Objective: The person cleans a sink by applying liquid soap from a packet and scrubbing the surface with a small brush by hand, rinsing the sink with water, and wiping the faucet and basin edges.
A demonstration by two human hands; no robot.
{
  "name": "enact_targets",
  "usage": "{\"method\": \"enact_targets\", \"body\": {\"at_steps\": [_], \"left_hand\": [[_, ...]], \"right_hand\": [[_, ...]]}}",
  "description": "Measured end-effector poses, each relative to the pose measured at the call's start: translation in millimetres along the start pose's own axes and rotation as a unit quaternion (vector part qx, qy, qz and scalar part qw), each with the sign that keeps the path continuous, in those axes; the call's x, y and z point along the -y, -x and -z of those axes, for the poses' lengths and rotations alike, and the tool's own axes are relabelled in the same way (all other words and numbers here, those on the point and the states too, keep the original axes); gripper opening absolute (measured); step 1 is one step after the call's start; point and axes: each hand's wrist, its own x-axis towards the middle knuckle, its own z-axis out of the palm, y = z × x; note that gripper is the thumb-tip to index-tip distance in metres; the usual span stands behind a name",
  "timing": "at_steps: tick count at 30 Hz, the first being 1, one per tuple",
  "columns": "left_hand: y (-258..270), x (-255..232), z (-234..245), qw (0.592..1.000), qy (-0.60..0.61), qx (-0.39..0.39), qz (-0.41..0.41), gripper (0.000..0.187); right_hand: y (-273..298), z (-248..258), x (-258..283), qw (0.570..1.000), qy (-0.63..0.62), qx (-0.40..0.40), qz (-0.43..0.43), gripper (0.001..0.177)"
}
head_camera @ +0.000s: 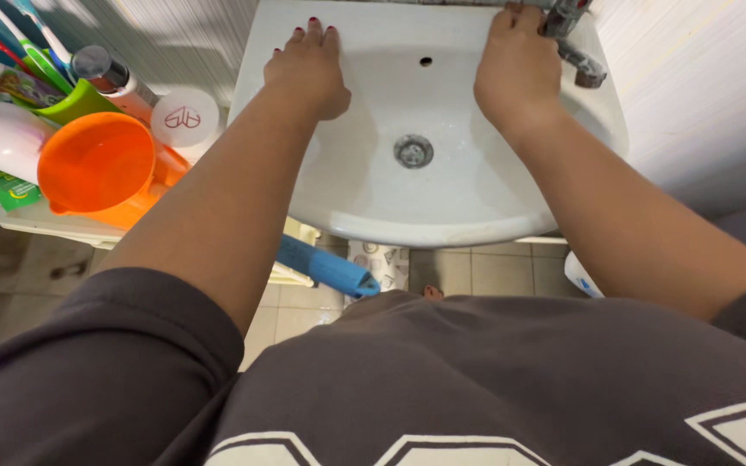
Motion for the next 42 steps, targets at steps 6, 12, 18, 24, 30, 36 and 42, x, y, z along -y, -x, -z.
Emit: {"method": "enact_targets", "body": {"at_steps": [6,12,18,24,30,36,42], "left_hand": [[6.5,10.5,-5.8,1.000,0.004,0.009,-0.021,0.082],[9.3,18.7,-1.3,0.999,0.006,0.021,-0.024,0.080],[12.4,22.5,-4.0,0.999,-0.006,0.006,-0.035,0.080],[10.8,26.6,-1.3,0.999,0.000,0.000,-0.047,0.077],[10.8,25.3,1.1,0.999,-0.017,0.017,-0.046,0.084],[21.3,31.6,15.5,0.998,-0.031,0.033,-0.047,0.096],[36.3,43.4,35.1,0.995,-0.018,0.091,-0.037,0.113]], "right_hand": [[-19.3,-20.4,-0.2,0.997,0.047,0.045,-0.036,0.037],[-20.7,-44.6,64.3,0.990,-0.085,-0.074,0.080,0.044],[-5.2,-19.1,1.0,0.997,-0.004,-0.043,-0.070,0.047],[-25.9,-23.1,41.5,0.997,-0.032,-0.030,-0.063,0.050],[3.9,-25.1,18.8,0.997,-0.032,-0.072,-0.025,0.064],[-21.2,-45.2,42.3,0.998,0.008,-0.060,0.034,0.062],[20.9,2.4,21.6,0.988,0.102,-0.093,0.073,0.062]]}}
